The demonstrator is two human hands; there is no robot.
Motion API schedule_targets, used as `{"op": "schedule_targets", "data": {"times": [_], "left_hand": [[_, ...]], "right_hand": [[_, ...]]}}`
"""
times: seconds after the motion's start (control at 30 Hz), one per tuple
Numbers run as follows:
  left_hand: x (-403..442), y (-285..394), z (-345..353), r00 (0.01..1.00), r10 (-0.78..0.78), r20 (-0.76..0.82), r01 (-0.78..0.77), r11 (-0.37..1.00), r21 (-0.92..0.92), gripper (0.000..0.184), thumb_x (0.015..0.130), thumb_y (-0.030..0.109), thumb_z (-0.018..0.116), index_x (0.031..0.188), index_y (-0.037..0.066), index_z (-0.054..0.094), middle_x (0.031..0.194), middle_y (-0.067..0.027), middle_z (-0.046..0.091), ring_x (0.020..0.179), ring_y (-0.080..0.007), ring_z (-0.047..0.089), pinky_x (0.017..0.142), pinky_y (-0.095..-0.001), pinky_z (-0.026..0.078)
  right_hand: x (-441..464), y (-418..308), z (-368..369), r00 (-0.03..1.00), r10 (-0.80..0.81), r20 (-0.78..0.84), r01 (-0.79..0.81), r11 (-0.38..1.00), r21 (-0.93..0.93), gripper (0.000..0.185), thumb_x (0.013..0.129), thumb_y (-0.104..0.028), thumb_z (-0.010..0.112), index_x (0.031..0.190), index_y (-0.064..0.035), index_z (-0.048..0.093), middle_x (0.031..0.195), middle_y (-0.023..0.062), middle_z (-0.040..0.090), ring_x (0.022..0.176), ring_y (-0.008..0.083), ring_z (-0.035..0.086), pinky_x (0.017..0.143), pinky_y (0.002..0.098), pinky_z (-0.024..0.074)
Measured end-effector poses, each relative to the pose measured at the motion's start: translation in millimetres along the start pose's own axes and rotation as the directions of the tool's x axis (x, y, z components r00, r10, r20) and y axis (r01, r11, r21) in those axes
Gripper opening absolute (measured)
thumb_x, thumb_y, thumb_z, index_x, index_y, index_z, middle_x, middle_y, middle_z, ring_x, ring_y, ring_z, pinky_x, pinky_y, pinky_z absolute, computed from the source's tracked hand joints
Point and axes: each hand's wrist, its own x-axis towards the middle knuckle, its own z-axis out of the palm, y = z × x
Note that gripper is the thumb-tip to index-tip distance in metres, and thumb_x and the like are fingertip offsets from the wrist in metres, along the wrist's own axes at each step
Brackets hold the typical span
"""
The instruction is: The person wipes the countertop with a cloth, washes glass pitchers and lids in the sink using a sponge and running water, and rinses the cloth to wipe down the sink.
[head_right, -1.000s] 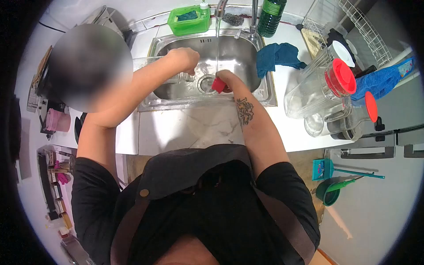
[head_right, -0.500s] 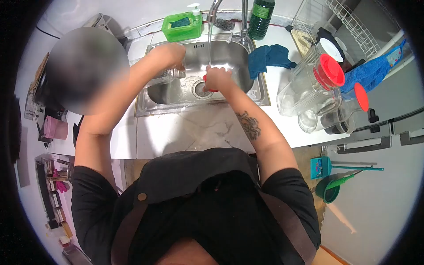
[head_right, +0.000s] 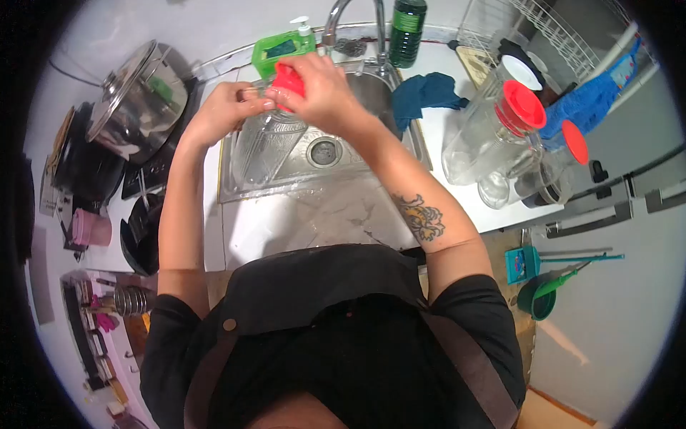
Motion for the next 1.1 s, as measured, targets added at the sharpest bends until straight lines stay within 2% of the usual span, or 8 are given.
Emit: {"op": "schedule_targets", "data": {"times": [0.3,0.43,0.57,0.67,0.8,0.9,0.97,1.1], "left_hand": [[-11.9,24.4,26.6,0.986,0.015,-0.165,-0.082,0.912,-0.403,0.030,0.071,0.029,0.072,0.063,0.007,0.052,0.053,0.0056,0.041,0.044,-0.0031,0.037,0.040,-0.0186,0.029],[-12.5,39.3,32.3,0.978,0.086,-0.190,-0.157,0.904,-0.398,0.028,0.072,0.025,0.071,0.062,0.008,0.051,0.052,0.0053,0.042,0.044,-0.0022,0.037,0.041,-0.0171,0.028],[-6.2,68.3,30.1,0.946,0.183,-0.268,-0.302,0.796,-0.524,0.022,0.074,0.019,0.068,0.064,0.006,0.053,0.052,0.0049,0.043,0.043,-0.0021,0.036,0.041,-0.0166,0.027],[8.7,96.8,38.2,0.917,0.239,-0.320,-0.379,0.772,-0.510,0.023,0.075,0.022,0.068,0.071,0.002,0.057,0.054,0.0042,0.045,0.044,-0.0018,0.037,0.042,-0.0174,0.030],[57.4,124.4,64.2,0.877,0.296,-0.378,-0.466,0.714,-0.523,0.030,0.073,0.028,0.070,0.074,0.002,0.058,0.057,0.0024,0.048,0.048,-0.0032,0.042,0.045,-0.0192,0.037],[112.6,132.8,97.3,0.867,0.306,-0.392,-0.489,0.672,-0.556,0.032,0.072,0.032,0.071,0.071,0.003,0.056,0.058,0.0022,0.049,0.052,-0.0043,0.045,0.048,-0.0204,0.042],[149.9,132.3,124.2,0.876,0.307,-0.372,-0.478,0.652,-0.588,0.031,0.073,0.031,0.070,0.074,0.002,0.057,0.059,0.0025,0.049,0.050,-0.0043,0.043,0.047,-0.0207,0.040],[209.4,120.7,176.5,0.886,0.287,-0.365,-0.457,0.680,-0.574,0.032,0.073,0.032,0.071,0.071,0.004,0.054,0.059,0.0029,0.049,0.049,-0.0042,0.041,0.046,-0.0211,0.039]], "right_hand": [[-1.2,-10.9,-40.4,0.933,-0.353,0.069,0.356,0.878,-0.321,0.065,0.080,-0.060,0.042,0.113,-0.0060,0.055,0.110,0.0136,0.045,0.102,0.0287,0.037,0.092,0.0403,0.0241],[-15.8,46.4,-63.0,0.878,0.197,-0.435,-0.016,0.923,0.385,0.047,0.086,-0.047,0.041,0.106,-0.0083,0.060,0.110,0.0151,0.046,0.105,0.0313,0.037,0.095,0.0392,0.0253],[-52.7,192.4,-66.0,0.554,0.694,-0.459,-0.829,0.409,-0.381,0.076,0.074,-0.064,0.048,0.128,-0.0121,0.040,0.134,0.0215,0.027,0.125,0.0387,0.020,0.101,0.0512,0.0134],[-74.5,208.1,-56.2,0.462,0.861,-0.212,-0.773,0.273,-0.573,0.081,0.072,-0.065,0.048,0.136,-0.0200,0.028,0.142,0.0205,0.010,0.131,0.0397,0.001,0.101,0.0572,0.0003],[-105.4,218.1,-34.4,0.737,0.635,-0.230,-0.591,0.442,-0.675,0.062,0.073,-0.046,0.059,0.124,-0.0144,0.043,0.132,0.0174,0.036,0.126,0.0347,0.027,0.097,0.0585,0.0182],[-114.9,194.4,-28.9,0.911,0.399,-0.103,-0.374,0.695,-0.614,0.049,0.067,-0.027,0.069,0.108,-0.0063,0.051,0.110,0.0170,0.054,0.107,0.0318,0.049,0.086,0.0493,0.0368],[-107.6,147.7,-36.3,0.839,0.533,-0.108,-0.543,0.833,-0.109,0.040,0.064,-0.015,0.071,0.096,-0.0025,0.051,0.088,0.0164,0.060,0.085,0.0299,0.058,0.074,0.0385,0.0440],[-122.2,91.6,-40.9,0.731,0.674,-0.111,-0.640,0.732,0.234,0.035,0.068,-0.012,0.067,0.096,0.0004,0.050,0.081,0.0101,0.057,0.076,0.0175,0.054,0.071,0.0296,0.0437]]}}
